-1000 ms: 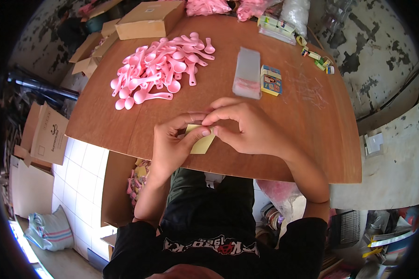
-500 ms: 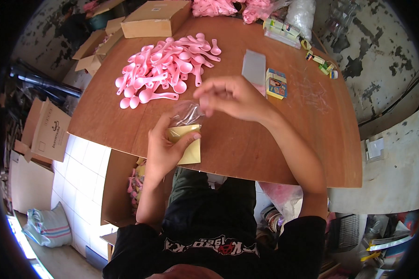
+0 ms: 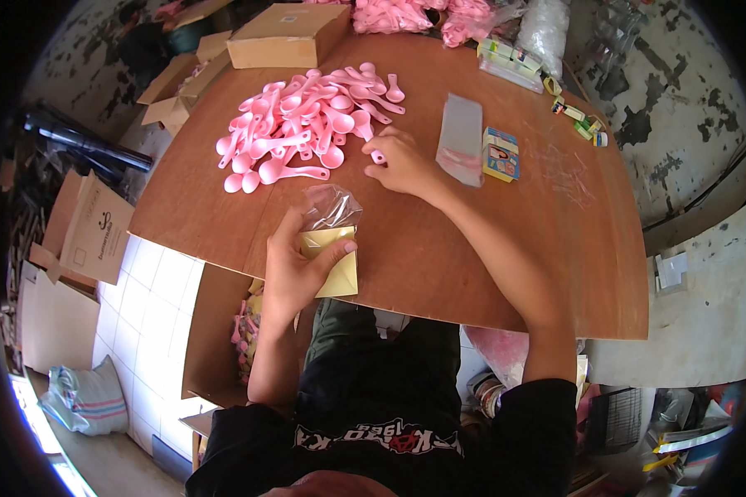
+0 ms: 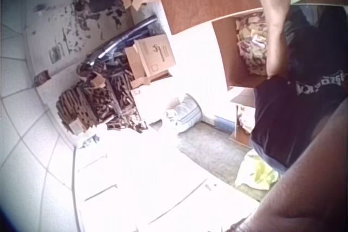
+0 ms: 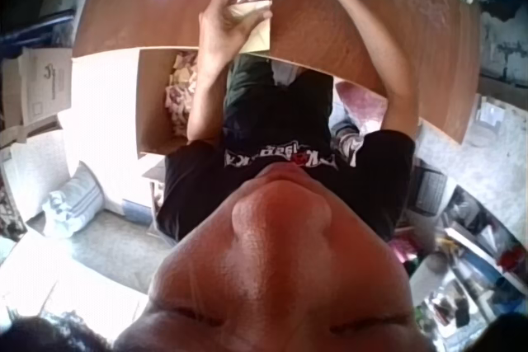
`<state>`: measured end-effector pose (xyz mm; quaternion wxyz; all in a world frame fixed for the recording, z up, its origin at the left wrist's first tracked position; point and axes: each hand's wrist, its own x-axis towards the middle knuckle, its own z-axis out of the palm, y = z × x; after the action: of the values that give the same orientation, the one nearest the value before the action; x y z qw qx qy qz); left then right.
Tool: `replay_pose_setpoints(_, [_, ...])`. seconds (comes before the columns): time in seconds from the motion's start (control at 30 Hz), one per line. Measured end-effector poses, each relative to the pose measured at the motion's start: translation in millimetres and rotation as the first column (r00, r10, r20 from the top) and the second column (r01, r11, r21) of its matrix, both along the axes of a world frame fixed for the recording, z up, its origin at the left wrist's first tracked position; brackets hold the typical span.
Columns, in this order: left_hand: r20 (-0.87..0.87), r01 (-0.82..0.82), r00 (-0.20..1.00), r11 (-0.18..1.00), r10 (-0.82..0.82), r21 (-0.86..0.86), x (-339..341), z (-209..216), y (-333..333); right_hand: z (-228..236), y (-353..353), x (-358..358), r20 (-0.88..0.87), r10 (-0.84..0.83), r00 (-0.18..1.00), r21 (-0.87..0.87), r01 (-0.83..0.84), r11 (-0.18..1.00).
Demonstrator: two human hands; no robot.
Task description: The person places a pink plastic spoon and a yellow sticky note into a small clear plastic bag. They repeat this process multiple times, handling the items one at a time and sealing each bag individually.
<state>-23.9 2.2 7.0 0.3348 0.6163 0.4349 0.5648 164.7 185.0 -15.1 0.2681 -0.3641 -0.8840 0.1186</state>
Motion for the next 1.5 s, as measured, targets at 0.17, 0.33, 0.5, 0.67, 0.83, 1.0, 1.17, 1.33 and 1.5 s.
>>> replay_pose_setpoints(0.17, [0.049,0.043,0.998,0.998,-0.041,-0.043,-1,0,4,32,-31,30,-0.08,0.051,0.995,0.073,-0.045,0.996])
replay_pose_setpoints(0.33, [0.101,0.059,0.993,0.997,-0.054,-0.054,7,0,11,54,-68,62,-0.396,-0.183,0.9,-0.188,0.116,0.975])
replay_pose_setpoints(0.5, [0.07,0.111,0.992,0.988,-0.104,-0.109,15,2,17,81,-84,85,-0.742,-0.144,0.654,-0.267,-0.091,0.959])
replay_pose_setpoints(0.67, [-0.124,0.092,0.988,0.996,-0.09,0.015,26,-4,19,87,-93,83,-0.758,-0.103,0.644,-0.303,-0.208,0.93])
replay_pose_setpoints(0.83, [-0.159,0.157,0.977,0.983,-0.141,0.099,32,0,20,84,-100,75,-0.555,-0.027,0.832,-0.36,-0.21,0.909])
replay_pose_setpoints(1.0, [-0.147,0.223,0.966,0.973,-0.214,0.054,30,4,19,86,-113,60,-0.604,-0.008,0.797,-0.281,-0.203,0.938])
replay_pose_setpoints(1.17, [0.054,0.352,0.935,0.935,-0.35,-0.036,29,9,18,95,-124,51,-0.707,-0.04,0.706,-0.178,-0.123,0.976])
replay_pose_setpoints(1.33, [0.143,0.344,0.929,0.939,-0.341,0.008,38,14,17,99,-134,42,-0.563,0.038,0.825,-0.015,-0.056,0.998])
replay_pose_setpoints(1.5, [-0.134,0.251,0.963,0.961,-0.235,0.117,40,37,9,98,-142,40,-0.342,0.125,0.931,0.233,-0.044,0.972])
